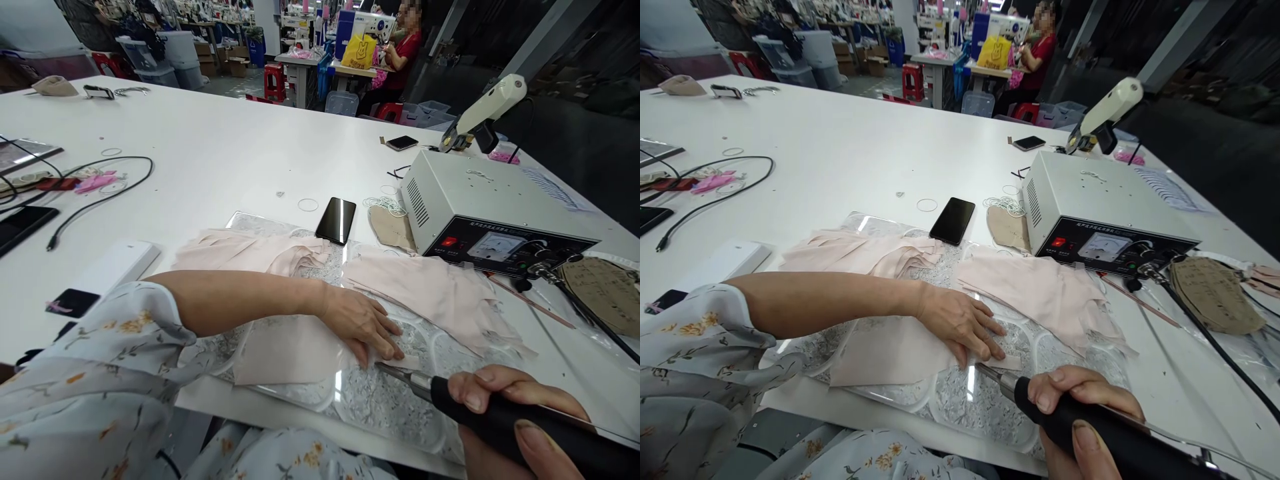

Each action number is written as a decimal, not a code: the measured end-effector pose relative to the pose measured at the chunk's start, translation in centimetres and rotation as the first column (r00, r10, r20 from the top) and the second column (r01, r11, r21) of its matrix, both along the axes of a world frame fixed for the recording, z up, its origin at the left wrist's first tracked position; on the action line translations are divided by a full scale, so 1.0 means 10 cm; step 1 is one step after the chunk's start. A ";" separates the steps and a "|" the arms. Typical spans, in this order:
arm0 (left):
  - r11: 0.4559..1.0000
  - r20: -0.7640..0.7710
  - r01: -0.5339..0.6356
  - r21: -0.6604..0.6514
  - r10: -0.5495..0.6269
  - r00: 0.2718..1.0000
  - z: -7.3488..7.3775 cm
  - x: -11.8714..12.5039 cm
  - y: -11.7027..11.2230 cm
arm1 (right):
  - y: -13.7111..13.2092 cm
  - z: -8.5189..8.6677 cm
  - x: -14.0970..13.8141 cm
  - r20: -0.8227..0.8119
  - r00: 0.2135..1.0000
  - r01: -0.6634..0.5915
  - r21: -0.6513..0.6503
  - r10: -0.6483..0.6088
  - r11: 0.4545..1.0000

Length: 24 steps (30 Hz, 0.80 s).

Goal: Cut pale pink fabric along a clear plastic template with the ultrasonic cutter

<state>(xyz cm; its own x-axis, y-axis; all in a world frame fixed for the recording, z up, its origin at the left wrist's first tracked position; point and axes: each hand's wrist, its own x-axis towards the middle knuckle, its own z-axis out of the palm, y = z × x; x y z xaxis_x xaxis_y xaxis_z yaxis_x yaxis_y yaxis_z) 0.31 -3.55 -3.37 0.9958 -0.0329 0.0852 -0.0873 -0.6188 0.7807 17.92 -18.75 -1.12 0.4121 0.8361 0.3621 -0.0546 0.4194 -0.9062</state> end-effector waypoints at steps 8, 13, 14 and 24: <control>1.000 -0.005 -0.015 0.006 0.015 1.000 0.03 0.00 0.03 | -0.02 0.01 -0.03 0.023 0.999 -0.021 -0.013 0.022 1.000; 1.000 0.014 0.010 0.026 -0.011 1.000 0.00 0.01 0.04 | 0.01 0.04 -0.11 0.000 0.999 -0.038 0.005 0.038 0.999; 0.998 0.030 0.033 0.047 -0.034 0.999 -0.01 0.01 0.04 | 0.01 0.05 -0.11 0.002 0.999 -0.041 0.006 0.041 0.999; 0.996 -0.015 0.053 0.073 -0.052 0.999 -0.02 0.01 0.03 | -0.04 0.00 0.02 0.012 1.000 0.000 -0.023 0.000 1.000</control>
